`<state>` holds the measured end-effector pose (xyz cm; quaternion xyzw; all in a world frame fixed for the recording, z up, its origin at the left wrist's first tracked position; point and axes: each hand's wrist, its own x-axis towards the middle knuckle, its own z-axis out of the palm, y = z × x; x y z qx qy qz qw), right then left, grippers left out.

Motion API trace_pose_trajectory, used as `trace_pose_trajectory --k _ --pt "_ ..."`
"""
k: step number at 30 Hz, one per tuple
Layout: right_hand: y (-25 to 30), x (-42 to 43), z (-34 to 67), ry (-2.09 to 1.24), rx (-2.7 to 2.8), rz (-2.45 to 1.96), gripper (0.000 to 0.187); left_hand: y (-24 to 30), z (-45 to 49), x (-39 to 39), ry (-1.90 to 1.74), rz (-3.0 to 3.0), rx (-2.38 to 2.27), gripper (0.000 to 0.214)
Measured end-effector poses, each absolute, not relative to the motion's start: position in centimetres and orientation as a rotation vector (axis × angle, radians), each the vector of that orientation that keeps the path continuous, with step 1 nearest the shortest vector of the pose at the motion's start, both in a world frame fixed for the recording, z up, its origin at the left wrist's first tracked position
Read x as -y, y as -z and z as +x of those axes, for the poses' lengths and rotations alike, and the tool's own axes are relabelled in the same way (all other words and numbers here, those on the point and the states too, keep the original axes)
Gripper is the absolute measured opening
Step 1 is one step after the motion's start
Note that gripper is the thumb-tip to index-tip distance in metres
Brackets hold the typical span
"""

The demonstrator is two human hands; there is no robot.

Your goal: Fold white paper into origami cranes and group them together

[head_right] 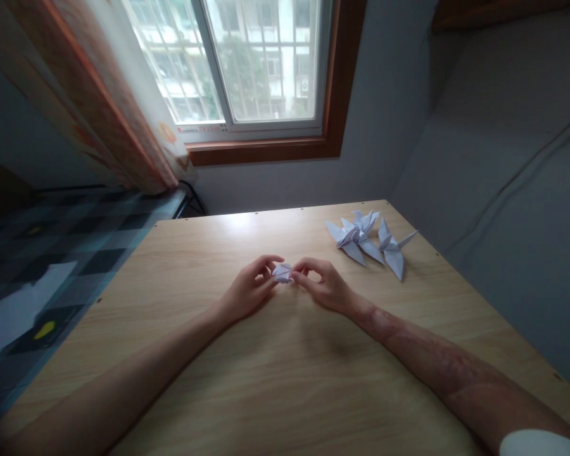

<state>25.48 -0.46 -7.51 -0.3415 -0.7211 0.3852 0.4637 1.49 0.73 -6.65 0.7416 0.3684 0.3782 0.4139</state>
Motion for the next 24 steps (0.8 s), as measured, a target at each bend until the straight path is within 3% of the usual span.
trace_pose_trajectory --k 3,8,16,24 --pt "7.2 0.8 25.3 -1.026 1.811 -0.845 0.028 6.7 1.6 -0.5 -0.955 1.772 -0.877 0.041" --pt "7.2 0.9 25.2 -1.092 1.782 -0.841 0.030 6.0 1.6 0.0 -0.914 1.797 -0.823 0.028" --pt "6.9 0.8 25.3 -1.085 1.814 -0.715 0.034 5.3 1.3 0.2 -1.015 2.002 -0.700 0.024" --pt "6.4 1.0 25.6 -1.061 1.913 -0.667 0.031 4.7 1.3 0.2 -0.893 2.069 -0.654 0.026"
